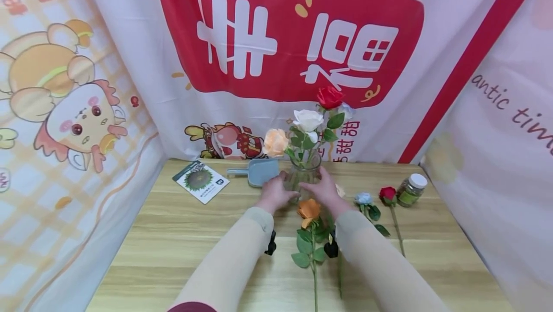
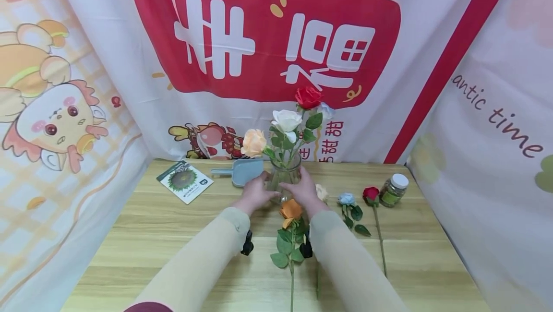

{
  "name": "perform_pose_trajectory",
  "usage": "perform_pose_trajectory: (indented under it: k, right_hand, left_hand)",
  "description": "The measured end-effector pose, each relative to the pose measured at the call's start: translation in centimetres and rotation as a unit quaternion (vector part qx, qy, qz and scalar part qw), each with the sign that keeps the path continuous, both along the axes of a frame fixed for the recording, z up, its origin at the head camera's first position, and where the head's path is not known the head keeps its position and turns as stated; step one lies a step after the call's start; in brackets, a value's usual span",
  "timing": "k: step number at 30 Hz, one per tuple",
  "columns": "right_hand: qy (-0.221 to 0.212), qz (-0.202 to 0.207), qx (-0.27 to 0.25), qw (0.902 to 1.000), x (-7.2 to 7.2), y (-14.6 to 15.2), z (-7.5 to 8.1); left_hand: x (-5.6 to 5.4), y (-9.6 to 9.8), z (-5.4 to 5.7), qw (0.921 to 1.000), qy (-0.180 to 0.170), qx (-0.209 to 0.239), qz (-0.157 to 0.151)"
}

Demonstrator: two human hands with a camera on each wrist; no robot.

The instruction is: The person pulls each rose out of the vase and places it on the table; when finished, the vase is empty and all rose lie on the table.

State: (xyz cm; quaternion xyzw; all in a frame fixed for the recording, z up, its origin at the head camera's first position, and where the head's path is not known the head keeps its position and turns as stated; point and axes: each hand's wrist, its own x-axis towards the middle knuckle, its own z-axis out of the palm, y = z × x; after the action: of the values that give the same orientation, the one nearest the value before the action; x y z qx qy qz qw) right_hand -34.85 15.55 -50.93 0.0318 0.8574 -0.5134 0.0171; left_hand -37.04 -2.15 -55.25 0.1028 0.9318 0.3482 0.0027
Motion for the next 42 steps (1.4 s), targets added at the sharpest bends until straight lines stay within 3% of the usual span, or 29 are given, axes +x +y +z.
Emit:
perform_pose_trajectory:
  k: [11,13,16,18,20,23,25,26,27,30,33,34,38,42]
  right_hand:
    - [0.025,0.032,0.029,0.9988,-0.6,0.9,-0.3]
    - [0.025,0.031,0.032,0.9987,-0.5,0.9,-0.3]
    - [0.011,0.017,0.030,0.9993,-0.3,0.7,-0.3]
    - [0.001,0.009,0.023,0.9997,-0.1,0.6,-0.3]
    - [-0.010,0.002,0.016,0.9998,0.0,0.5,-0.2]
    - [-0.017,0.000,0.003,0.9999,-0.2,0.6,-0.4]
    - [-0.017,-0.003,-0.004,0.9998,-0.3,0.6,-0.5]
    - [-0.016,-0.005,-0.008,0.9998,-0.3,0.6,-0.6]
    - [-0.015,-0.007,-0.009,0.9998,-0.3,0.6,-0.6]
    - [-0.011,-0.012,-0.008,0.9998,-0.4,0.5,-0.8]
    - [-0.007,-0.014,-0.005,0.9999,-0.4,0.4,-1.1]
    - [-0.006,-0.016,-0.005,0.9998,-0.5,0.4,-1.1]
    - [0.000,-0.018,-0.006,0.9998,-0.6,0.4,-1.2]
    - [-0.004,-0.018,-0.002,0.9998,-0.7,0.6,-1.1]
  left_hand:
    - [0.6,0.0,1.3,0.9996,0.001,-0.026,-0.010]
    - [0.6,-0.4,2.0,0.9995,-0.022,-0.012,-0.020]
    - [0.4,-1.4,3.2,0.9943,-0.077,0.059,-0.044]
    - [0.1,-1.9,4.5,0.9830,-0.120,0.131,-0.047]
    - [-0.4,-2.3,5.5,0.9657,-0.136,0.217,-0.041]
    - [-1.2,-2.1,7.5,0.9216,-0.100,0.374,-0.030]
    - [-1.4,-1.7,8.6,0.8950,-0.062,0.441,-0.026]
    - [-1.4,-1.4,9.0,0.8844,-0.046,0.464,-0.023]
    - [-1.4,-1.0,9.4,0.8797,-0.031,0.474,-0.014]
    - [-0.9,-0.2,10.2,0.8970,-0.010,0.441,0.030]
    - [-0.7,0.5,10.6,0.9107,0.015,0.409,0.056]
    - [-0.6,0.6,10.7,0.9116,0.025,0.406,0.058]
    - [-0.5,1.1,11.5,0.9011,0.048,0.425,0.070]
    - [-0.2,1.3,13.4,0.8816,0.064,0.458,0.094]
